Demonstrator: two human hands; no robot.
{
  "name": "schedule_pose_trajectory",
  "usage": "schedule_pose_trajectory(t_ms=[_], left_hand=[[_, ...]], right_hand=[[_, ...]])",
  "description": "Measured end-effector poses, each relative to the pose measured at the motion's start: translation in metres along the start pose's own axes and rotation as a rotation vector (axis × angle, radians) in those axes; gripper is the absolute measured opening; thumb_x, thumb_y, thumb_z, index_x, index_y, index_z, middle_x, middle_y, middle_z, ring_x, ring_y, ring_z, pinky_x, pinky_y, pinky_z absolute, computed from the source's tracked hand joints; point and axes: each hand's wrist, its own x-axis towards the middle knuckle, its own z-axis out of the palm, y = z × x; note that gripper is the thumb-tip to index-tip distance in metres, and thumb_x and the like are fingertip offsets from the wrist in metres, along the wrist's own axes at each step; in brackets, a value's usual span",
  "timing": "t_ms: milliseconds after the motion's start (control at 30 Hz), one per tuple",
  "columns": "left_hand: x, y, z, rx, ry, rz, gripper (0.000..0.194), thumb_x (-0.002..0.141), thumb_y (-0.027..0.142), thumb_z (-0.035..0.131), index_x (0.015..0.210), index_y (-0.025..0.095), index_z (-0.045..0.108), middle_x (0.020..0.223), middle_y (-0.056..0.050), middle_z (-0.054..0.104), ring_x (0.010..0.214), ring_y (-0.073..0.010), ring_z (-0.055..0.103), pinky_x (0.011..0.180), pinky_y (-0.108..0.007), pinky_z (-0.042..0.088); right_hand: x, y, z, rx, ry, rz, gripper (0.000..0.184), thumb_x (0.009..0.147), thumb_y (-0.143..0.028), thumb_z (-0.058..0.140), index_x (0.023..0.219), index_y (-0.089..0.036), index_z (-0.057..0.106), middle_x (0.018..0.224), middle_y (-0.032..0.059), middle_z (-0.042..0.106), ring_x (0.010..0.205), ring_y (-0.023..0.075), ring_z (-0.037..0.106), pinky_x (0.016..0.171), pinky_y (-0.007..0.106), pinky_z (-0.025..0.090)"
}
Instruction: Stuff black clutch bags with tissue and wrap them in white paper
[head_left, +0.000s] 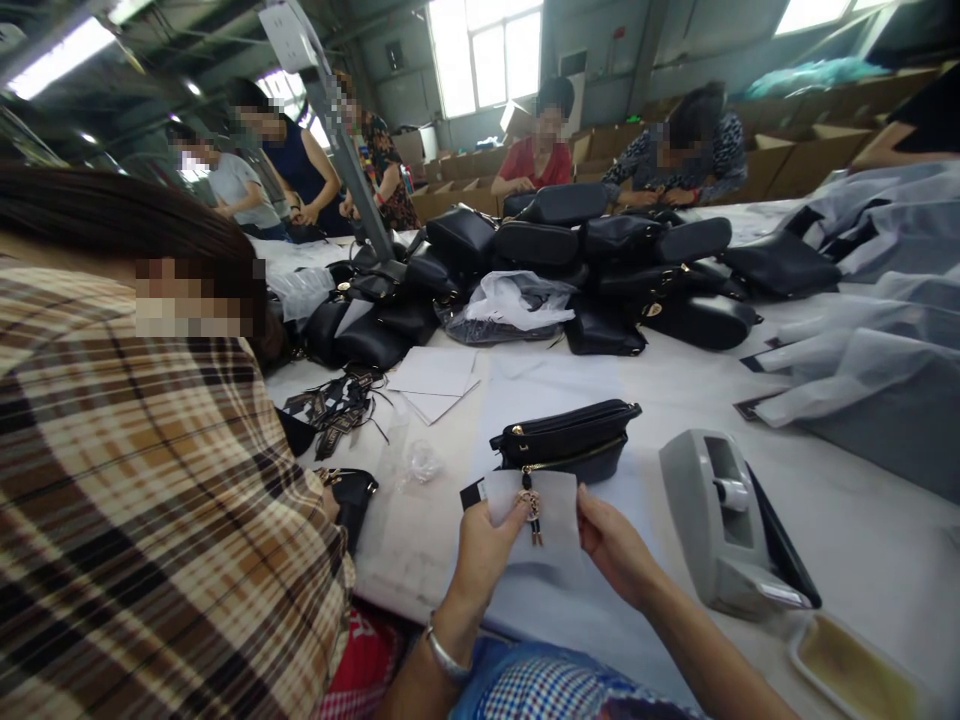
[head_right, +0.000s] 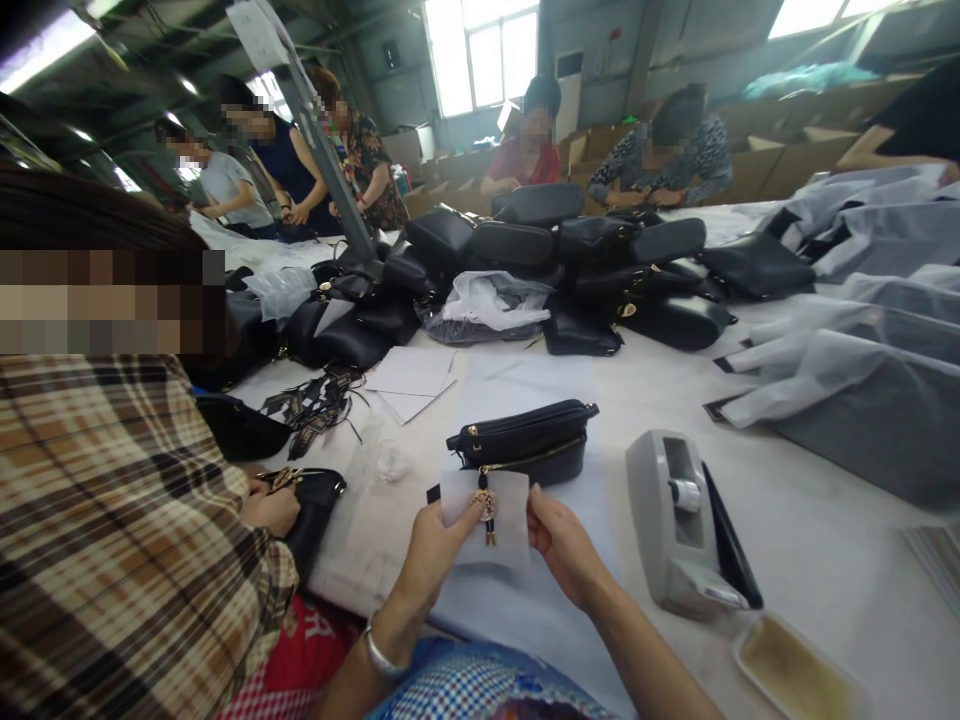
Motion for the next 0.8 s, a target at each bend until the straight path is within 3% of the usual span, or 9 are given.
schedule_pose_trajectory(t_ms=[167,333,500,600,700,800], left_hand=[[-0.003,0.002,0.002,0.089,0.021,0.054,0.038,0.078,0.047,0.070,0.093,0.013,0.076,0.087,-0.008,0.077,0.083,-0.0251,0.070,0.072,-0.030,0.054],[-0.010,-0.001,0.002,0.306,0.104,0.137,0.037,0.085,0.050,0.060,0.078,0.015,0.072,0.067,-0.003,0.071,0.065,-0.0193,0.063,0.059,-0.025,0.045],[-0.017,-0.001,0.001,0.248,0.052,0.145,0.046,0.093,0.053,0.043,0.081,0.016,0.067,0.068,-0.003,0.066,0.066,-0.0180,0.059,0.061,-0.026,0.043],[-0.016,0.000,0.000,0.286,0.082,0.177,0.042,0.094,0.050,0.045,0.085,0.016,0.067,0.071,-0.003,0.067,0.069,-0.0187,0.060,0.065,-0.026,0.044],[-0.013,0.000,-0.005,0.346,0.094,0.225,0.036,0.093,0.045,0.049,0.091,0.016,0.071,0.073,-0.005,0.070,0.069,-0.0201,0.063,0.067,-0.027,0.046],[-0.011,0.001,-0.011,0.374,0.039,0.293,0.032,0.094,0.036,0.048,0.110,0.020,0.071,0.087,-0.007,0.075,0.076,-0.0226,0.068,0.072,-0.029,0.049]], right_hand=[[0.010,0.013,0.017,-0.071,0.070,-0.077,0.052,0.077,-0.059,0.070,0.110,-0.018,0.071,0.089,0.0063,0.073,0.077,0.0224,0.065,0.071,0.034,0.054],[0.022,0.029,0.036,-0.202,0.281,-0.217,0.041,0.078,-0.056,0.069,0.091,-0.018,0.070,0.065,0.0000,0.060,0.056,0.0158,0.054,0.055,0.028,0.047],[0.023,0.035,0.042,-0.331,0.372,-0.306,0.037,0.082,-0.058,0.064,0.079,-0.021,0.063,0.063,-0.0012,0.053,0.054,0.0158,0.052,0.053,0.028,0.045],[0.023,0.031,0.039,-0.376,0.336,-0.305,0.040,0.082,-0.060,0.063,0.075,-0.021,0.060,0.060,-0.0018,0.053,0.052,0.0160,0.054,0.054,0.028,0.045],[0.024,0.022,0.034,-0.383,0.183,-0.243,0.042,0.082,-0.062,0.062,0.077,-0.021,0.061,0.054,-0.0026,0.054,0.050,0.0162,0.054,0.053,0.028,0.043],[0.027,0.014,0.033,-0.392,0.107,-0.184,0.045,0.085,-0.063,0.057,0.069,-0.021,0.057,0.045,-0.0037,0.051,0.044,0.0148,0.051,0.050,0.026,0.040]])
